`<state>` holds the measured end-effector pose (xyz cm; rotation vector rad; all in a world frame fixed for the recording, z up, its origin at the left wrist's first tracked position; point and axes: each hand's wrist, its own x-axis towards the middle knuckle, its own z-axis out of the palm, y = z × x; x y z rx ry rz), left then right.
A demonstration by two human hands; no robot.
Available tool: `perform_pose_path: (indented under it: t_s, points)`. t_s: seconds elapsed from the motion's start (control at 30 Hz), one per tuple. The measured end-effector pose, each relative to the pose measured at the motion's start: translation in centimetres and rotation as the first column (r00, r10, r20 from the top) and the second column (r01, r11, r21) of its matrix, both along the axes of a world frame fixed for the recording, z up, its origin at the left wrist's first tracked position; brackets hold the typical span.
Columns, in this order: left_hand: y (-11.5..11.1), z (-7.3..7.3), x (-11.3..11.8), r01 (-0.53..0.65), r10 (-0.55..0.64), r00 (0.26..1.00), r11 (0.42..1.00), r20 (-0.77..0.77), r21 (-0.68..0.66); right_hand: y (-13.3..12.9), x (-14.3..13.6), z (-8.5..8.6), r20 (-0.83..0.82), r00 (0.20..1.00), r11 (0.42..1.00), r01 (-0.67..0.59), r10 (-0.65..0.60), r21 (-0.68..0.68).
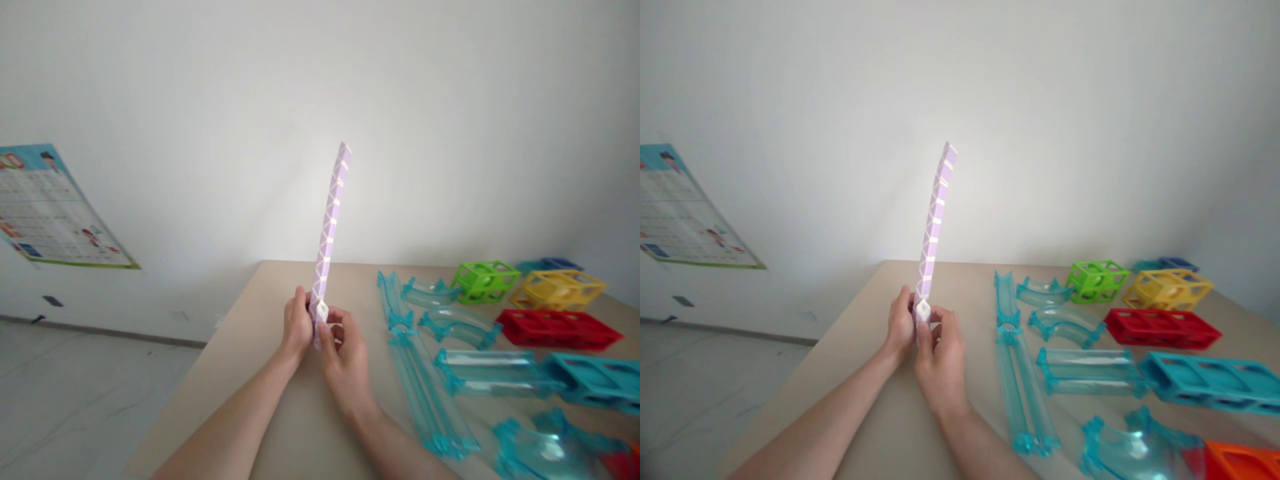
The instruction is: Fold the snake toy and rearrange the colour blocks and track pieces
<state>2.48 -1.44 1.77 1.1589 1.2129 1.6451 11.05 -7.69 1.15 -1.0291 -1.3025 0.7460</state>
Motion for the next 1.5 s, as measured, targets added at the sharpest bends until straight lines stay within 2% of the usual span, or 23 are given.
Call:
perform_pose_path:
  t_s: [0.13,0.23,0.4,0.47,0.53,0.57,0.6,0.67,0.7,0.73,0.8,0.87,0.9,0.97,1.1,1.27,1.4,1.5]
  points:
    - [-0.1,-0.4,0.0,0.035,-0.035,0.999,0.999,-0.021,0.015,0.3,-0.1,-0.2,-0.069,0.995,0.995,0.059,-0.065,-0.085]
    - [-0.1,-0.6,0.0,0.044,-0.044,0.999,0.999,-0.029,0.002,0.4,-0.1,-0.2,-0.089,0.994,0.994,0.059,-0.067,-0.09]
    - [-0.3,-0.6,0.6,0.116,-0.115,0.993,0.992,0.009,-0.055,0.2,-0.1,-0.1,-0.049,0.99,0.987,0.13,-0.135,-0.095]
    - [-0.4,-0.2,0.7,0.171,-0.164,0.983,0.982,0.085,-0.078,-0.1,-0.1,0.2,-0.046,0.987,0.985,0.147,-0.151,-0.089]
    - [-0.5,0.5,0.5,0.322,-0.299,0.933,0.942,0.202,-0.091,-0.3,-0.1,0.6,-0.095,0.985,0.987,0.135,-0.143,-0.081]
    - [-0.4,0.8,0.3,0.442,-0.405,0.874,0.892,0.27,-0.092,-0.4,-0.1,0.9,-0.14,0.981,0.989,0.124,-0.134,-0.083]
    - [-0.4,1.1,0.0,0.579,-0.524,0.783,0.811,0.335,-0.085,-0.4,-0.1,1.1,-0.192,0.973,0.99,0.11,-0.125,-0.087]
    - [-0.5,1.5,-0.8,0.812,-0.726,0.538,0.583,0.427,-0.032,-0.3,0.0,1.5,-0.3,0.947,0.99,0.09,-0.118,-0.107]
    - [-0.5,1.7,-1.2,0.885,-0.79,0.415,0.465,0.45,0.0,-0.2,0.1,1.6,-0.345,0.931,0.99,0.082,-0.117,-0.114]
    - [-0.6,1.8,-1.6,0.933,-0.831,0.308,0.359,0.463,0.024,-0.1,0.3,1.7,-0.378,0.919,0.991,0.076,-0.113,-0.112]
    - [-0.9,1.9,-2.2,0.984,-0.866,0.147,0.178,0.478,0.019,0.1,0.6,1.7,-0.412,0.907,0.995,0.057,-0.086,-0.081]
    - [-1.2,2.0,-2.7,0.999,-0.873,0.044,0.035,0.485,-0.028,0.2,0.9,1.8,-0.446,0.894,0.999,0.031,-0.043,-0.034]
    - [-1.3,2.0,-2.8,0.999,-0.877,0.017,-0.007,0.481,-0.048,0.2,1.0,1.9,-0.467,0.884,1.0,0.013,-0.018,-0.015]
    - [-1.2,2.2,-2.9,0.996,-0.89,0.014,-0.026,0.456,-0.083,0.1,1.1,2.1,-0.515,0.857,1.0,-0.027,0.022,-0.003]
    - [-0.9,2.6,-3.0,0.989,-0.911,0.066,0.005,0.407,-0.149,0.1,1.0,2.7,-0.555,0.832,1.0,-0.002,-0.006,-0.014]
    - [-0.9,2.6,-3.3,0.987,-0.878,0.052,-0.028,0.475,-0.159,0.3,1.1,2.4,-0.508,0.86,0.999,0.048,-0.048,-0.012]
    - [-1.1,2.3,-3.4,0.983,-0.876,0.084,-0.005,0.476,-0.184,0.3,1.3,2.0,-0.44,0.893,0.994,0.107,-0.098,-0.003]
    - [-1.1,1.9,-3.2,0.988,-0.869,0.065,-0.014,0.49,-0.155,0.3,1.2,2.1,-0.433,0.894,0.992,0.127,-0.112,0.007]
